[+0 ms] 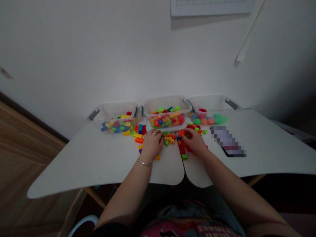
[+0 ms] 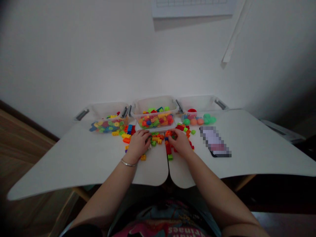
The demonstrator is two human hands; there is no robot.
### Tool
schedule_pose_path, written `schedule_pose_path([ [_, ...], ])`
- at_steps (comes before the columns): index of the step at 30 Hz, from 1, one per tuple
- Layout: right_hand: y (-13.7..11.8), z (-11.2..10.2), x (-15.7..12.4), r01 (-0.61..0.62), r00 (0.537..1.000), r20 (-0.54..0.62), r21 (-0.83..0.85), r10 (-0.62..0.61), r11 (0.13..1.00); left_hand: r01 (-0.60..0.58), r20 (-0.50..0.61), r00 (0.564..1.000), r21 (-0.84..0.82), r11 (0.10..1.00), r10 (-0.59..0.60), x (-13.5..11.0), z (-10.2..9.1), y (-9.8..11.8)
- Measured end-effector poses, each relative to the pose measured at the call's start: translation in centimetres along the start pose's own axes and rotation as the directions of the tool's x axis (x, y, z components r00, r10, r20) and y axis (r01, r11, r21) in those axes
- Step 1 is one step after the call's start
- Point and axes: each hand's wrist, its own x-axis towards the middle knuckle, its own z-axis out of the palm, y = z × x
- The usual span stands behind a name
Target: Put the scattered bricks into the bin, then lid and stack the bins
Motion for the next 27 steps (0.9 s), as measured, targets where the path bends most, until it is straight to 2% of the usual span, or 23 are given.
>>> schedule_pose_path([
  [3,0.2,-0.3,0.8,-0.032,0.996,-0.074,0.238,0.051,0.971,0.001,0.001,1.000,0.004,1.000,-0.001,0.0,0.0,0.0],
  [6,-0.5,-1.2,2.1,0.039,0.977,-0.208,0.352,0.038,0.935,0.008,0.011,1.000,0.005,1.000,-0.008,0.1,-0.1,0.1],
  [10,-2.4,-2.7,4.8,0.160,0.930,-0.365,0.271,-0.052,0.949,0.007,0.011,1.000,-0.007,1.000,-0.007,0.1,-0.1,0.1],
  [15,-4.2,-3.4,9.5,0.216,0.872,-0.476,0.169,-0.113,0.962,-0.004,0.001,1.000,-0.011,1.000,0.004,0.1,0.1,-0.2],
  [18,-4.5,-2.8,12.3,0.253,0.861,-0.477,0.107,-0.174,0.961,-0.006,-0.005,1.000,-0.010,1.000,0.006,0.0,0.2,-0.3],
  [20,-4.7,-2.3,13.7,0.230,0.873,-0.454,0.064,-0.176,0.971,-0.004,-0.002,1.000,-0.009,1.000,0.004,0.0,0.1,-0.3],
  [24,-5.5,-1.8,15.0,0.040,0.950,-0.301,-0.146,-0.082,0.989,0.007,0.013,1.000,0.002,1.000,-0.007,0.1,0.0,-0.1],
  [27,-5.9,-1.7,15.3,-0.081,0.984,-0.175,-0.372,0.016,0.925,0.011,0.022,1.000,0.011,1.000,-0.011,0.1,0.1,-0.1],
])
